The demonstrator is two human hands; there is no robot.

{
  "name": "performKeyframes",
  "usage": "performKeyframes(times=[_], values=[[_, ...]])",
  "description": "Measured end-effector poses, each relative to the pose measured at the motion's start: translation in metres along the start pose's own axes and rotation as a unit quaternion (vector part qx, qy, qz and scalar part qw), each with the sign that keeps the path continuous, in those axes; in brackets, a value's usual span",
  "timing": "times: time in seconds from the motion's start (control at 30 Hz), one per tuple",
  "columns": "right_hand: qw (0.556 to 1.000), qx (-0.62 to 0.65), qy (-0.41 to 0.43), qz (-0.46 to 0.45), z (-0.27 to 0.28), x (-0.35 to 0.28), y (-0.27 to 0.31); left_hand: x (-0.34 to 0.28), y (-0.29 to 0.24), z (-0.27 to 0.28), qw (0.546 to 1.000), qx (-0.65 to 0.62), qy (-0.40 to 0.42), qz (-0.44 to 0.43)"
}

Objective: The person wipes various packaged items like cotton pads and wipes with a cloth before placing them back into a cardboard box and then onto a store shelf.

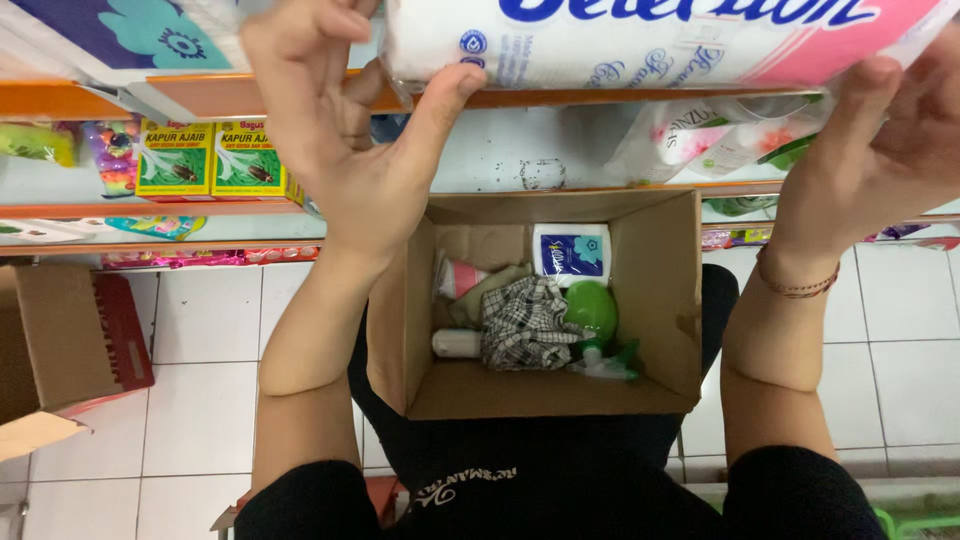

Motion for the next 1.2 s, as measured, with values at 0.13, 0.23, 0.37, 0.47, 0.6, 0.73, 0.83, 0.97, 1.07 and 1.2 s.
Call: performKeyframes(times=[0.13, 0.23, 0.37, 0.47, 0.6, 0.73, 0.83, 0.97, 1.07, 1.2], values=[[0.996, 0.026, 0.004, 0.090, -0.001, 0.000, 0.020, 0.006, -0.026, -0.002, 0.998, 0.040, 0.023, -0.041], [0.995, -0.024, 0.005, 0.098, 0.005, 0.003, 0.017, 0.006, -0.041, -0.008, 0.993, 0.100, 0.049, -0.040], [0.990, -0.085, -0.024, 0.108, 0.016, 0.003, 0.006, 0.008, -0.026, -0.018, 0.995, 0.102, 0.017, -0.008], [0.986, -0.106, -0.061, 0.112, 0.023, 0.006, -0.005, 0.007, -0.005, -0.021, 0.999, 0.014, -0.026, 0.013], [0.981, -0.136, -0.075, 0.114, 0.029, 0.012, -0.013, 0.004, 0.001, -0.026, 0.996, 0.086, -0.013, -0.033], [0.979, -0.159, -0.074, 0.100, 0.029, 0.016, -0.016, 0.003, -0.009, -0.034, 0.978, 0.183, 0.036, -0.090], [0.970, -0.193, -0.062, 0.132, 0.023, 0.017, -0.009, 0.001, -0.008, -0.040, 0.969, 0.216, 0.062, -0.106], [0.968, -0.216, -0.040, 0.121, 0.017, 0.018, -0.007, -0.007, 0.004, -0.050, 0.952, 0.267, 0.096, -0.118], [0.952, -0.278, -0.012, 0.127, 0.011, 0.016, -0.009, -0.012, 0.017, -0.056, 0.936, 0.307, 0.121, -0.124], [0.934, -0.337, 0.005, 0.120, 0.014, 0.014, -0.020, -0.017, 0.027, -0.062, 0.931, 0.317, 0.132, -0.124]])
Point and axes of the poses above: each hand's wrist, its own x-axis towards the middle knuckle, its own z-axis out of the back of the hand, y = z × x, the point moved 9 cm from there along x, towards the middle knuckle, and after that the axes turned 9 degrees about -y, right-handed, at the moved point
